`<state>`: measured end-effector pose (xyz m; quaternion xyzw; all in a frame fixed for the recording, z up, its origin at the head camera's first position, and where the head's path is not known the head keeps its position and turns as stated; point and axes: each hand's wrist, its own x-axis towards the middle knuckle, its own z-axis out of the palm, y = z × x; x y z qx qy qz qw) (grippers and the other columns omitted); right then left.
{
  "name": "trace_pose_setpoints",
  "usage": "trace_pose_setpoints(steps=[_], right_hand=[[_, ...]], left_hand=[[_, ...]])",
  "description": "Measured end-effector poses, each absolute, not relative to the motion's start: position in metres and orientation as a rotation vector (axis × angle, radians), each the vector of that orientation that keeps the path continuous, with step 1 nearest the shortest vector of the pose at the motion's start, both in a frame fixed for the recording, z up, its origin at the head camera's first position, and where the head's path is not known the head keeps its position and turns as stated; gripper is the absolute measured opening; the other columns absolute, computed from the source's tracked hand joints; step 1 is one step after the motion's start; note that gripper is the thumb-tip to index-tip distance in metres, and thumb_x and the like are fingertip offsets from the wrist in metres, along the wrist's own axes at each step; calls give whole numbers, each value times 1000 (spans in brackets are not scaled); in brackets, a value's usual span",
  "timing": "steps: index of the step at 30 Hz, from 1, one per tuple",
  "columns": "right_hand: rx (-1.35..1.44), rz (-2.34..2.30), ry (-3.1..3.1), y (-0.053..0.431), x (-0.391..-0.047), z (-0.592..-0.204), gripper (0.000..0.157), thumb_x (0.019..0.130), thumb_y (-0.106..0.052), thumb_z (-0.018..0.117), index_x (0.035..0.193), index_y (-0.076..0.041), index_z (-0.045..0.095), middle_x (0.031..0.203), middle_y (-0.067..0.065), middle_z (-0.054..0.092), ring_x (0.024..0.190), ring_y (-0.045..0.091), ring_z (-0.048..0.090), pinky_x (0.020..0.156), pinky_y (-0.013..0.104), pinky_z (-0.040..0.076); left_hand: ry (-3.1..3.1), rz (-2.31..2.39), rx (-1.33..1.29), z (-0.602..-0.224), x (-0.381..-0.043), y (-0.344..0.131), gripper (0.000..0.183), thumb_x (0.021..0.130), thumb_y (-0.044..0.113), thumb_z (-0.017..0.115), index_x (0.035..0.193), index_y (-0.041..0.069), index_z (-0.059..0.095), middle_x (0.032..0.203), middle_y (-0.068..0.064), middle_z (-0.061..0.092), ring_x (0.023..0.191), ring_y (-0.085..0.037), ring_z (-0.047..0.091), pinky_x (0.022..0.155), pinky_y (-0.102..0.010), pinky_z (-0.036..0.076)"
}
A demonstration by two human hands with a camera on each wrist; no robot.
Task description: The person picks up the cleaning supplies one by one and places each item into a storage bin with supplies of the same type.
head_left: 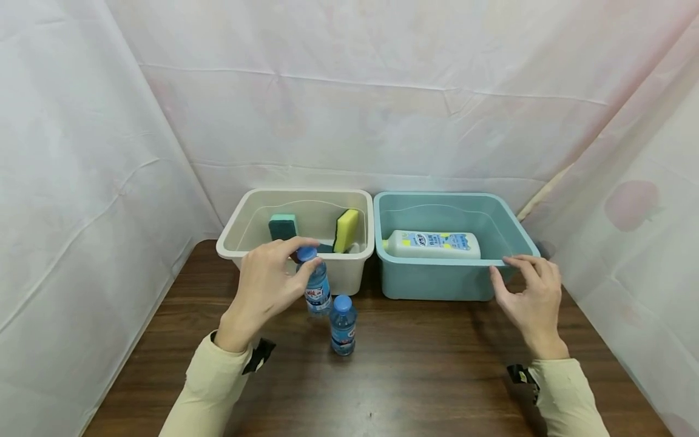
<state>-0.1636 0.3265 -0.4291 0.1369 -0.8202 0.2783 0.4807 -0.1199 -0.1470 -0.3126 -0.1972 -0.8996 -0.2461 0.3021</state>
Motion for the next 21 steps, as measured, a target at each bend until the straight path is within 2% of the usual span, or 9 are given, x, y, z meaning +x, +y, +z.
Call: trace_pose_setpoints(steps=[6, 13, 21], right_hand=[[327, 685, -1994, 325, -164, -430, 38, 87, -30, 79, 105, 3, 79, 105, 27, 69, 98, 50, 56, 96, 41, 35], [315, 691, -1997, 323, -164, -430, 38, 87, -30, 79, 105, 3, 79, 105, 27, 69, 99, 51, 56, 97, 42, 35], [311, 686, -1999, 323, -162, -430, 38, 88, -30, 78, 105, 4, 79, 105, 27, 69, 99, 51, 55, 96, 43, 36]], left_hand=[[-2394, -733, -533, -311, -123, -143, 26, 89, 26, 86, 113, 17, 83, 79, 1, 74, 64, -12, 58, 54, -29, 38], [-2400, -852, -483, -310, -127, -139, 26, 88, 26, 87, 113, 18, 83, 85, -2, 79, 70, -18, 67, 54, -31, 37], [-2360, -1025, -412, -307, -131, -135, 27, 88, 25, 88, 113, 19, 84, 92, -2, 81, 82, -16, 72, 64, -33, 49]])
